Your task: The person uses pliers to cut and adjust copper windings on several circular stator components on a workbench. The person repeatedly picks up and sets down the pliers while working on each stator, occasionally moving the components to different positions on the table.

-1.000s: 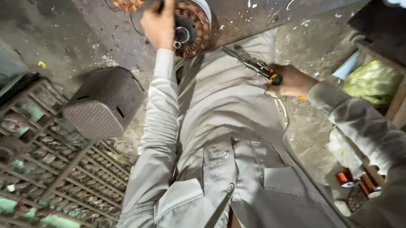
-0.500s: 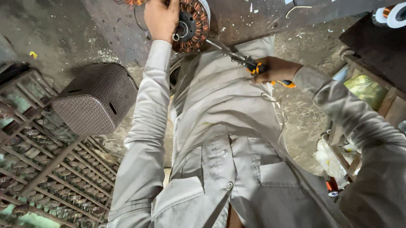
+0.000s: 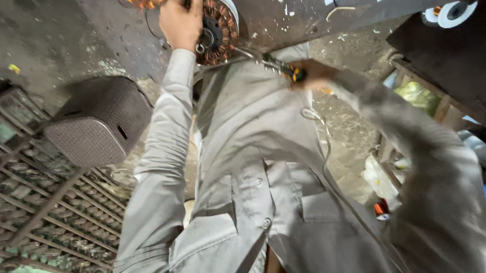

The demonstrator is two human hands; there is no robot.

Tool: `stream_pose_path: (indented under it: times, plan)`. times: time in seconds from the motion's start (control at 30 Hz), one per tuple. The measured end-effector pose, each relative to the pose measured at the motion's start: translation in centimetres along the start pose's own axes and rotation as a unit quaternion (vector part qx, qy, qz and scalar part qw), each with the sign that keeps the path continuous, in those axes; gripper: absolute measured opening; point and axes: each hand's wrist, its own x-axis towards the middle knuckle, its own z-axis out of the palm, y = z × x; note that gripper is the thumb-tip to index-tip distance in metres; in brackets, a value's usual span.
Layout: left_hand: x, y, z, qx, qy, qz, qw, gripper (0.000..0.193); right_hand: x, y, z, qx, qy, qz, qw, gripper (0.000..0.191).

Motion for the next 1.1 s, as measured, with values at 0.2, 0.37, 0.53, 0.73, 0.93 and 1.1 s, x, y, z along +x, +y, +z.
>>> stream_pose_path:
  times: [0.2,0.37,0.53,0.73,0.93,1.1]
  plan:
    - [0.0,-0.9,0.0,0.006,0.013,0.011,1.0,0.043,0.3,-0.4,-1.8,0.046,-0.165,0.246,0.954,0.044]
    - [0.1,-1.2,0.3,-0.01,-0.018,-0.018,1.0,0.042,-0.5,0.1,-1.2,0.041,-0.074,0.143,0.986,0.041]
    - [-0.2,-1.1,0.3,-0.015,-0.008,-0.012,1.0,0.042,-0.1,-0.1,-0.9,0.058,-0.109,0.129,0.984,0.044]
    - [0.3,-0.7,0.2,0.01,-0.01,-0.023,1.0,0.043,-0.9,-0.8,0.1,-0.094,0.083,0.003,0.992,0.056]
    - [-0.3,-1.0,0.5,0.02,-0.005,0.013,1.0,0.039,0.6,-1.1,-1.6,-0.039,-0.12,0.2,0.972,0.055]
    - [0.1,-1.6,0.4,0.003,-0.003,-0.012,1.0,0.037,1.7,-1.7,-2.6,-0.099,-0.108,0.158,0.976,0.052]
